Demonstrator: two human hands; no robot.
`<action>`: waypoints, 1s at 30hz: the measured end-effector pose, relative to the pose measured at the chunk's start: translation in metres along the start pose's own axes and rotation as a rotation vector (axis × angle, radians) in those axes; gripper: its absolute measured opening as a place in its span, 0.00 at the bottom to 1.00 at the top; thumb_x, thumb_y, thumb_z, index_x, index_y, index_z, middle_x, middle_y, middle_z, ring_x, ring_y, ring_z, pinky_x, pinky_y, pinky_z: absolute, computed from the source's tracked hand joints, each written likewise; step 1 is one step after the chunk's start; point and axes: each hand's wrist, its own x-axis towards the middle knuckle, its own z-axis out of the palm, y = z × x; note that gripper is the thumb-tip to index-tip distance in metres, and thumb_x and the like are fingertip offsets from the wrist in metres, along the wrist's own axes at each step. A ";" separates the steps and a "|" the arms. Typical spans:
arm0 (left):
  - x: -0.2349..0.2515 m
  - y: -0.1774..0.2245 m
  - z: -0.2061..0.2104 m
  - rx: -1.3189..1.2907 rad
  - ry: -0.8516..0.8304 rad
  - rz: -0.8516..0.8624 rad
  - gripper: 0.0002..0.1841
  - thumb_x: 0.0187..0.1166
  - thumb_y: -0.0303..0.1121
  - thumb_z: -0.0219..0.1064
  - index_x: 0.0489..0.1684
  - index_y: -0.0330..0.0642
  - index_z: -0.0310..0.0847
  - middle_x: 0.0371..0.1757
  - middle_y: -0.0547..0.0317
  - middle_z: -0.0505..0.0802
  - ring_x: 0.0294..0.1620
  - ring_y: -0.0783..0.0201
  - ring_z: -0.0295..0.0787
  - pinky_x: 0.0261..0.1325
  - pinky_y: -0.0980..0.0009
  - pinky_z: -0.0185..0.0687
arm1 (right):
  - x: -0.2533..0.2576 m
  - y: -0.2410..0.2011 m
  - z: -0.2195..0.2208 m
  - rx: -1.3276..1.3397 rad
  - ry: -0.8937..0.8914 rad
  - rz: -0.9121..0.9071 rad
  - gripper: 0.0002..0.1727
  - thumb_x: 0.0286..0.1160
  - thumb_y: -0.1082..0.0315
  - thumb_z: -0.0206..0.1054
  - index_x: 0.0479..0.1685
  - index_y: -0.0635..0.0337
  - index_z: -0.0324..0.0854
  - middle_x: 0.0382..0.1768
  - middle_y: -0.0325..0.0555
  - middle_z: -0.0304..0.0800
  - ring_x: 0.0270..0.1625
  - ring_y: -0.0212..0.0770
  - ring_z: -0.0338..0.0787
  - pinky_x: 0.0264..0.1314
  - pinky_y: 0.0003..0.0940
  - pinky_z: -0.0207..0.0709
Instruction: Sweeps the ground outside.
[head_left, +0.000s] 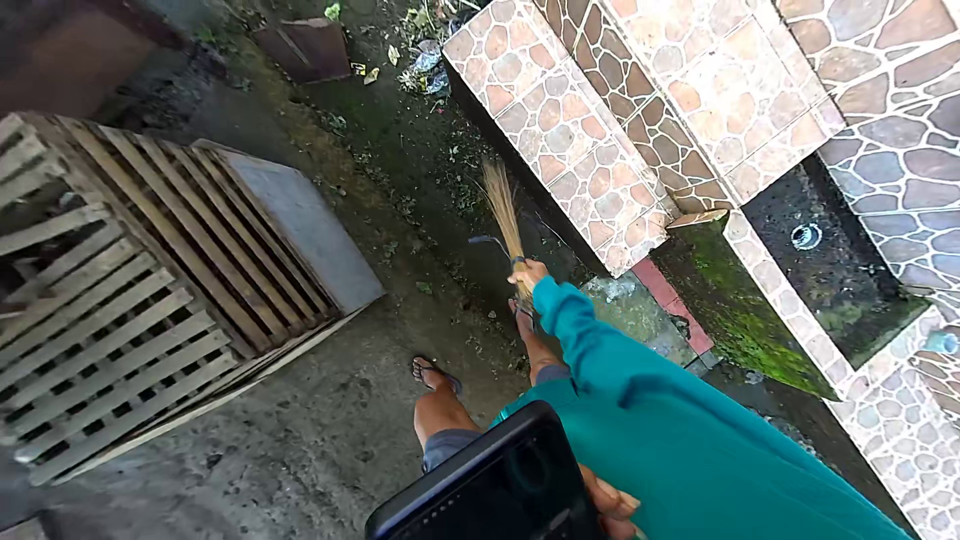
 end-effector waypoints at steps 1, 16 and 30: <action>0.001 0.001 0.004 0.025 -0.002 0.006 0.42 0.62 0.75 0.65 0.57 0.43 0.89 0.56 0.47 0.95 0.61 0.51 0.92 0.64 0.59 0.86 | -0.027 0.009 -0.019 -0.054 -0.021 -0.017 0.36 0.67 0.74 0.77 0.81 0.64 0.71 0.66 0.67 0.84 0.64 0.60 0.86 0.68 0.57 0.79; 0.001 0.016 -0.018 0.009 -0.136 -0.043 0.54 0.58 0.82 0.59 0.69 0.39 0.83 0.63 0.45 0.91 0.67 0.51 0.88 0.70 0.57 0.82 | 0.073 0.048 -0.142 -0.948 0.189 -0.202 0.24 0.78 0.74 0.66 0.72 0.76 0.75 0.63 0.79 0.83 0.70 0.74 0.83 0.75 0.71 0.72; 0.077 0.107 -0.011 -0.042 -0.092 -0.049 0.40 0.66 0.71 0.66 0.61 0.42 0.88 0.56 0.44 0.95 0.63 0.49 0.92 0.69 0.57 0.84 | 0.119 -0.108 -0.115 -1.131 0.086 -0.128 0.35 0.71 0.71 0.72 0.81 0.67 0.69 0.68 0.73 0.83 0.73 0.73 0.81 0.75 0.72 0.71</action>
